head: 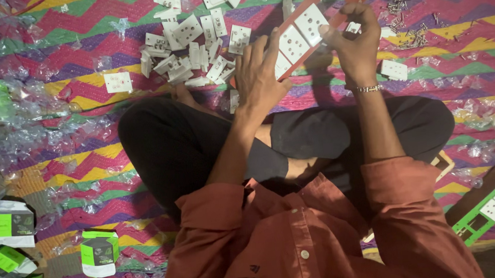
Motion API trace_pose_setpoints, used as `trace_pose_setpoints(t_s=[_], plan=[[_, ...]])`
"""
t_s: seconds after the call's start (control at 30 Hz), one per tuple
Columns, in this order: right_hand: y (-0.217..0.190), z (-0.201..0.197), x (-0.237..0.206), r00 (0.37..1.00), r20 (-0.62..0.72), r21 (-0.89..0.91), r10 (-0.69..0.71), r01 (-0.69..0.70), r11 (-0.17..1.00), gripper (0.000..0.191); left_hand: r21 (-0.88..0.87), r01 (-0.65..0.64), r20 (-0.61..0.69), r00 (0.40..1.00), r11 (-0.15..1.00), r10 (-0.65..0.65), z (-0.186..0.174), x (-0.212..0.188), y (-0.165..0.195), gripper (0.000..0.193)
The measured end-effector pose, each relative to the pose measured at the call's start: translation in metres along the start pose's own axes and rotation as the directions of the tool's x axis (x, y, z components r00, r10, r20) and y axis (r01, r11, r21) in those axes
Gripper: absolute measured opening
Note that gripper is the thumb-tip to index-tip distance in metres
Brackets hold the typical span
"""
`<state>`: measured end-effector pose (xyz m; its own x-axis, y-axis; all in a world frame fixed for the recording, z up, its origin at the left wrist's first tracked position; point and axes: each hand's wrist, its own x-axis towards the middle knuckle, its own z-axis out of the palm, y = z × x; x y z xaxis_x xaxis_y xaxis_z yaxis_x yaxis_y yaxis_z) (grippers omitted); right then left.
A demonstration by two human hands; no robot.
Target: The person sits on the floor and assembles white electrical socket modules onto a red power strip base. They pick up modules and screws from piles on the floor, place the modules into the base, and tighten the screws by hand to secure them.
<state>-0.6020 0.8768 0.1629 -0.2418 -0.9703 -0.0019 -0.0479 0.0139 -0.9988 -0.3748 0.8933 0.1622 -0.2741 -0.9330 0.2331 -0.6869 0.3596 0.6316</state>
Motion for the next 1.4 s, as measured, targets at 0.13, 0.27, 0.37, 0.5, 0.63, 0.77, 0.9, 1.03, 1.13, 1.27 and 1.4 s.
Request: trace_pose_setpoints(t_s=[0.13,0.27,0.37,0.5,0.63,0.77,0.9,1.03,1.13,1.27,1.4], plan=[[0.007,-0.004,0.0,1.0,-0.013,-0.022,-0.008,0.007,1.0,0.04,0.002,0.024,0.024,0.999,1.0,-0.024,0.003,0.0,0.001,0.114],[0.008,-0.003,0.001,0.996,0.019,-0.062,0.091,-0.09,0.994,0.018,0.017,0.026,0.014,1.0,1.0,-0.026,0.003,-0.002,-0.001,0.113],[0.008,0.002,0.0,0.983,-0.014,-0.003,0.183,-0.183,0.983,0.014,0.034,0.029,0.021,0.999,0.999,-0.03,0.002,-0.004,-0.001,0.112],[0.006,0.01,-0.001,0.995,0.029,-0.011,0.094,-0.094,0.996,0.014,0.026,0.051,0.026,0.998,0.998,-0.052,-0.002,-0.003,-0.002,0.11],[0.006,0.012,0.001,0.996,0.036,0.042,0.076,-0.077,0.996,0.019,0.032,0.016,0.021,1.0,0.999,-0.017,-0.008,-0.001,0.003,0.115],[0.0,-0.002,0.001,1.0,0.024,0.054,0.01,-0.011,0.998,0.022,0.065,-0.016,-0.005,1.0,0.998,0.016,-0.006,0.004,0.019,0.118],[-0.012,-0.01,-0.009,0.997,0.081,0.05,0.008,-0.012,0.999,0.019,0.038,0.016,0.04,0.999,0.999,-0.018,0.001,0.006,0.033,0.122],[-0.026,-0.026,-0.019,0.994,0.113,-0.024,0.011,-0.008,1.0,0.019,0.002,-0.099,-0.058,0.993,0.995,0.099,0.012,0.006,0.044,0.109],[-0.037,-0.078,-0.011,0.947,0.242,-0.121,0.213,-0.189,0.975,0.015,0.057,-0.088,-0.08,0.992,0.994,0.093,0.022,0.007,0.053,0.095],[-0.024,-0.167,0.024,0.967,0.246,-0.565,-0.067,0.199,0.8,0.009,0.081,-0.09,-0.082,0.992,0.993,0.097,0.026,0.009,0.055,0.084],[0.012,-0.245,0.055,0.978,0.098,-0.844,-0.184,0.18,0.505,0.01,0.057,-0.068,-0.09,0.993,0.996,0.073,0.031,0.013,0.055,0.077]])
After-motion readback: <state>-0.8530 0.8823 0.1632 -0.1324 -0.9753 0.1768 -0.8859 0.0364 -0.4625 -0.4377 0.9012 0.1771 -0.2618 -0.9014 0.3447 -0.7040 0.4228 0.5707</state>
